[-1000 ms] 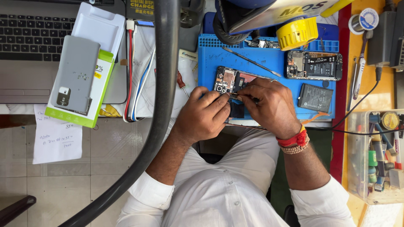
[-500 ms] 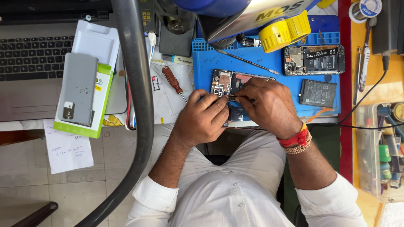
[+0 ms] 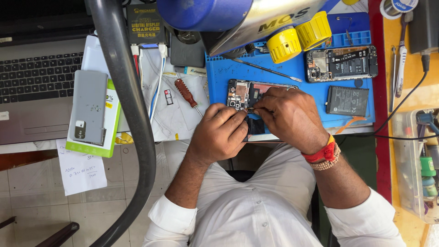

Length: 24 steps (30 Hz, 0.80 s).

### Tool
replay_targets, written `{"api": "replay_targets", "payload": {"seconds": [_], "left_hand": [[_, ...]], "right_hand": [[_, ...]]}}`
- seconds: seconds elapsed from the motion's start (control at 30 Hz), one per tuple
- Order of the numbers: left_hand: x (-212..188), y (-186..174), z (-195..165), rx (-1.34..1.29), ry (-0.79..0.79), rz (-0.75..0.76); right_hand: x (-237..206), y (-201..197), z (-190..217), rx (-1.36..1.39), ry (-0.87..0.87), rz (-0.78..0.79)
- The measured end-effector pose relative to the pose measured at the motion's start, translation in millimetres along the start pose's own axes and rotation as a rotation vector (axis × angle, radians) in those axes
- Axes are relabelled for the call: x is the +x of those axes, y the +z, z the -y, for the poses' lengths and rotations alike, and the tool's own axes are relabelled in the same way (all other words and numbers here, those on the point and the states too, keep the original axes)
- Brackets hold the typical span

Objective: The person uses tweezers to place and adjust a small component on the motherboard of a disassembled smartphone. They then close the phone casing and use a metal tool to press along the edges to secure it.

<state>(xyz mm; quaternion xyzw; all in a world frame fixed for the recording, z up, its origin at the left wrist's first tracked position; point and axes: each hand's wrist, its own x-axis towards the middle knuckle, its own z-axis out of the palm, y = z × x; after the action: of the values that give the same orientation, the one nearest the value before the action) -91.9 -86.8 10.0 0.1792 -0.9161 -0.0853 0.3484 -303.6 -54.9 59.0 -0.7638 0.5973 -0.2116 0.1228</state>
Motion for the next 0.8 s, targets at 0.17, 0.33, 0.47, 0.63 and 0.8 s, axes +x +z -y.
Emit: {"api": "replay_targets", "payload": {"seconds": [0.17, 0.33, 0.47, 0.63, 0.8], "left_hand": [[-2.0, 1.2, -0.7, 0.009, -0.002, -0.005], [-1.8, 0.9, -1.8, 0.015, -0.034, -0.013], [-0.8, 0.3, -0.8, -0.016, -0.050, 0.011], [-0.9, 0.4, 1.4, -0.023, -0.047, 0.036], [0.1, -0.8, 3.7, 0.014, -0.025, 0.045]], "right_hand": [[1.0, 1.2, 1.3, 0.001, 0.025, 0.007], [2.5, 2.1, 3.1, 0.009, 0.068, 0.026], [3.3, 2.7, 4.0, 0.012, 0.097, 0.021], [4.0, 2.3, 4.7, 0.001, 0.109, 0.037], [5.5, 2.4, 5.9, 0.004, 0.124, 0.037]]}}
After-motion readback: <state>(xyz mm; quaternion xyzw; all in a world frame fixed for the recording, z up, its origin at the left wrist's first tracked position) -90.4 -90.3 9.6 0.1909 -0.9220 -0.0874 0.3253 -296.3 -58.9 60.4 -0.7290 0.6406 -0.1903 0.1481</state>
